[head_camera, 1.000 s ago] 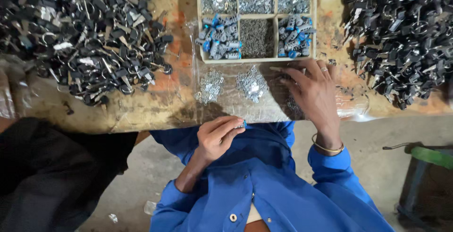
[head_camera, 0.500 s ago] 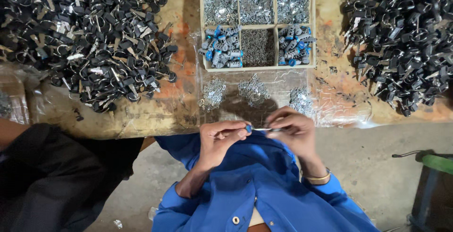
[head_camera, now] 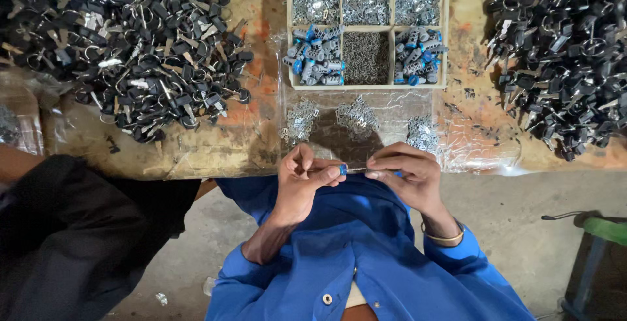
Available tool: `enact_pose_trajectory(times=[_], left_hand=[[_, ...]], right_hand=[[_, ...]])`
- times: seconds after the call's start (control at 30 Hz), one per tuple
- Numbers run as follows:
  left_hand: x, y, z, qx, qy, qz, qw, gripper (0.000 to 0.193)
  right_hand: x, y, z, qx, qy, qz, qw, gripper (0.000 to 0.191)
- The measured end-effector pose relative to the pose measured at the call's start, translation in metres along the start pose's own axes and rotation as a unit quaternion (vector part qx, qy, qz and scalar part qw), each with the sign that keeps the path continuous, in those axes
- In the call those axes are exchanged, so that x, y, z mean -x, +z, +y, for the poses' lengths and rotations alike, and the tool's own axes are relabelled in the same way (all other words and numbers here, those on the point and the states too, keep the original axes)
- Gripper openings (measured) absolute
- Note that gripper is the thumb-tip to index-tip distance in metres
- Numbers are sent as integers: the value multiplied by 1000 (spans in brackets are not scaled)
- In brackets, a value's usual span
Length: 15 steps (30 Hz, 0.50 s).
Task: The person sits at a workbench assembling small lock cylinder components. They pick up blue and gray cylinder parts, fit pieces together by hand, place finished assemblies into a compartment box, and gather completed pieces in an orange basket, repeating the cycle.
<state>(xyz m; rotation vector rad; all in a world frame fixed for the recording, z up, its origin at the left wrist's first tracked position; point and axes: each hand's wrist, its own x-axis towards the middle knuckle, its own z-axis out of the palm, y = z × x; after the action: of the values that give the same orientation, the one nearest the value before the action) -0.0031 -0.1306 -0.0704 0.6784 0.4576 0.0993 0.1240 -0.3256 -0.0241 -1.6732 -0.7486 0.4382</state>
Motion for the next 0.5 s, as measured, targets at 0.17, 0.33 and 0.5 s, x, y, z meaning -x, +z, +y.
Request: enact_pose_trajectory(times=[0.17, 0.33, 0.5], left_hand=[[7, 3, -1, -15, -7, -18, 1000, 42], [15, -3, 8, -177, -20, -126, 976, 41], [21, 3, 17, -256, -149, -272, 916, 27]], right_hand=[[-10, 6, -20, 71, -118, -95, 986, 23], [-35, -25, -34, 73, -155, -269, 948, 16], [-60, -77, -49, -73, -140, -379, 912, 19]])
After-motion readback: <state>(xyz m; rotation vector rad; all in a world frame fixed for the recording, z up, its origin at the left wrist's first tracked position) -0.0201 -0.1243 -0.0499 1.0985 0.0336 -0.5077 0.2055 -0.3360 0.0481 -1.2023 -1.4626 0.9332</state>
